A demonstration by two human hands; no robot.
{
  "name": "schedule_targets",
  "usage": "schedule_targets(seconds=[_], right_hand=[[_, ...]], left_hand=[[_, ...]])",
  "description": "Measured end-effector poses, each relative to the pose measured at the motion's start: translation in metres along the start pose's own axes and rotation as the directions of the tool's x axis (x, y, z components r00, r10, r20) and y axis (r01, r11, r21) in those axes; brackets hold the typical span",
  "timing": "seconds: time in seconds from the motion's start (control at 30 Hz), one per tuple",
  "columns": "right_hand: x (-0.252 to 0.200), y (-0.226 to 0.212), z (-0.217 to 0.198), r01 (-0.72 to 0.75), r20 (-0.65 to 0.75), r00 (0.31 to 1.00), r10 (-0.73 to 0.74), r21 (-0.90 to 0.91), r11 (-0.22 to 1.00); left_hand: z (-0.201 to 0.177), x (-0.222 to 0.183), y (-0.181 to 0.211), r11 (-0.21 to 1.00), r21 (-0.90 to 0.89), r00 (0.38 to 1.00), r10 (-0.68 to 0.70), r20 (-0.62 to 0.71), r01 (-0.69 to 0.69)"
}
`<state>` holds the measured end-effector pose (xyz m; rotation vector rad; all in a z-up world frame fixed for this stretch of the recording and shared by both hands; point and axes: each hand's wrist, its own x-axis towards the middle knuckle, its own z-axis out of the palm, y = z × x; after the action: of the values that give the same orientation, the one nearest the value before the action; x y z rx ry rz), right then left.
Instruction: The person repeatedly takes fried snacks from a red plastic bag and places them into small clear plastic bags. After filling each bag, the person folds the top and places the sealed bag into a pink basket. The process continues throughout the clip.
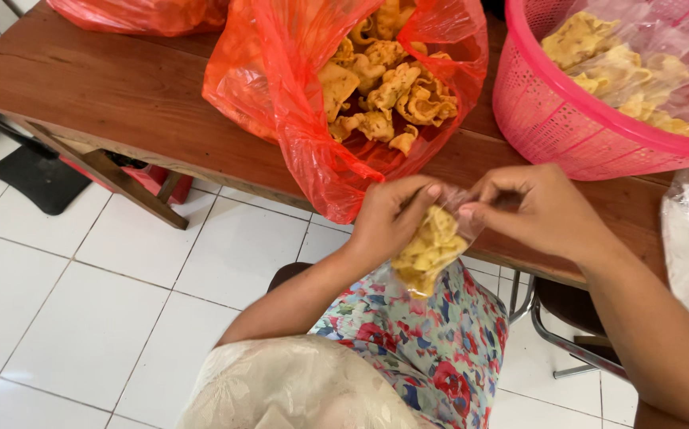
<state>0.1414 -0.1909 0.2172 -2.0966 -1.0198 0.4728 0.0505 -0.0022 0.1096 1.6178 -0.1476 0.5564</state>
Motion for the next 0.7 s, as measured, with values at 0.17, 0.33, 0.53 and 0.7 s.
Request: schedule_targets(seconds=[0.17, 0.33, 0.53, 0.7], right_hand=[[-0.008, -0.003, -0.023, 0.061, -0.108, 0.993, -0.051, 0.090, 0.994], [-0.020, -0.001, -0.040, 0.068, -0.130, 0.990, -0.046, 0.166, 0.984], [-0.031, -0.001, -0.068, 0.156, -0.259, 0.958, -0.121, 0.120, 0.980], [-0.048, -0.016, -0.132, 0.244, -0.481, 0.846, -0.230, -0.036, 0.969]], left_hand=[[0.020, 0.037, 0.018, 0.982, -0.182, 0.997, 0.063, 0.034, -0.056], [0.034, 0.050, 0.032, 0.949, -0.268, 0.984, 0.175, 0.016, -0.164], [0.046, 0.078, 0.041, 0.916, -0.400, 0.974, 0.072, 0.216, 0.021], [0.054, 0.094, 0.023, 0.888, -0.456, 0.984, 0.132, 0.122, -0.063]])
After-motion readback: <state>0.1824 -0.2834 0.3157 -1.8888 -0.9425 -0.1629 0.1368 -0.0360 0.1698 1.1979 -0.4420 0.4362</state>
